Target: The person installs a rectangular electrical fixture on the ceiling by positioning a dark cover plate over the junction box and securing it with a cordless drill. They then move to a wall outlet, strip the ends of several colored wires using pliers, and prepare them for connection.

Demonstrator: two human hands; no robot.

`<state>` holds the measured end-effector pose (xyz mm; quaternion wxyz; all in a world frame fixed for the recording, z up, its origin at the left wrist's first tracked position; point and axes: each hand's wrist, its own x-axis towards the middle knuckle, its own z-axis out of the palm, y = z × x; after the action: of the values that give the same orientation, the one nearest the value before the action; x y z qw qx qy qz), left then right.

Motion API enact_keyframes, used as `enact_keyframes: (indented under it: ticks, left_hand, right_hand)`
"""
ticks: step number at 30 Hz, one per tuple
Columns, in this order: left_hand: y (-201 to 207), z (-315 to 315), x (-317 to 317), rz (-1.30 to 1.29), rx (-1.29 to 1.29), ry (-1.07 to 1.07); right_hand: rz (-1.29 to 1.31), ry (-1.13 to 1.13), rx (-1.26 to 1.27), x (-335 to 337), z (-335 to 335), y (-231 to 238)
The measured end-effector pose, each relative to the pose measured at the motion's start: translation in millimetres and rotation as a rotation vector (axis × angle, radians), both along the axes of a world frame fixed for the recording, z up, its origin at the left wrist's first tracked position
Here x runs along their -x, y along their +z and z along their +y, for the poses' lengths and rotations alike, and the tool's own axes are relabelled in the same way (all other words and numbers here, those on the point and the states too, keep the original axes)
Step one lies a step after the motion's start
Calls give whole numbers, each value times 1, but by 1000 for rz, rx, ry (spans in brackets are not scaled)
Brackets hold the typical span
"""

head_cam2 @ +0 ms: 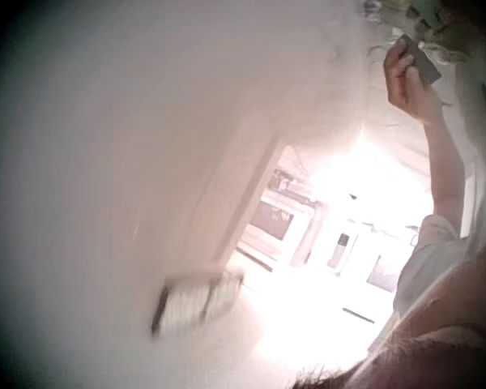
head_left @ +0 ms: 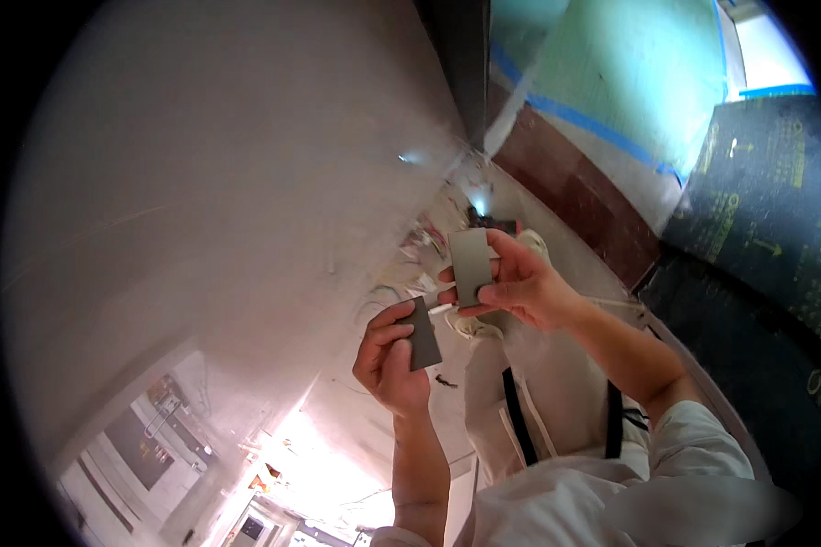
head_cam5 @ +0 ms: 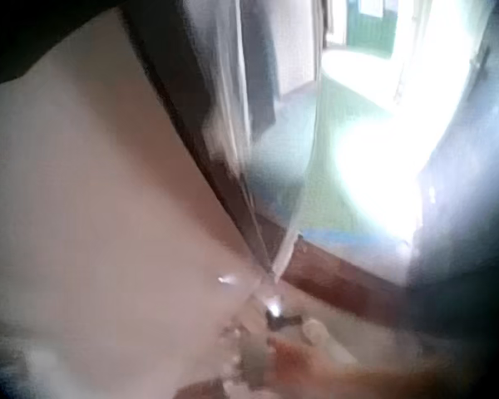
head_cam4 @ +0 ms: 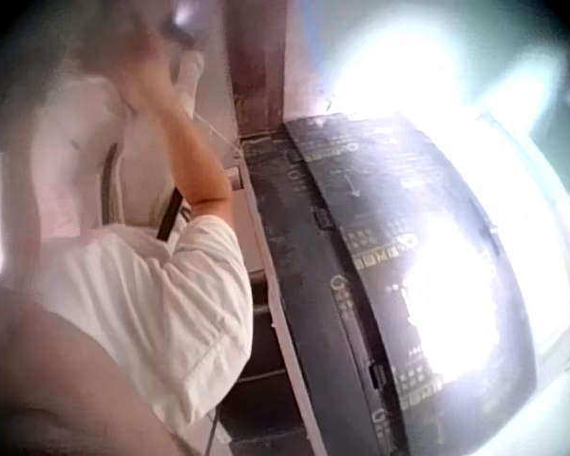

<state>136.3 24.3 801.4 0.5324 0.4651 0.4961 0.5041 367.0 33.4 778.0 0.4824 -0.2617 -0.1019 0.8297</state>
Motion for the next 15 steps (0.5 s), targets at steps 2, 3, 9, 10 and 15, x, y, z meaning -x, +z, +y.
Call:
enact_keyframes:
  ticks: [2,3,9,10,15]
  left_hand:
    - [86,3,-24,68,-97,11]
    - [123,3,-31,95,-136,57]
    - [276,-16,-54,-15,-215,209]
    - [290,-18,-54,-58,-202,233]
    - [327,-33,-45,-250,-236,319]
  right_hand:
    - [35,-65,-127,-11,2,80]
    - [56,-78,-186,-10,4,112]
    - [-54,52,-329,-14,13,254]
    - [-26,73,-338,-15,16,268]
    - [-37,118,-390,-6,14,308]
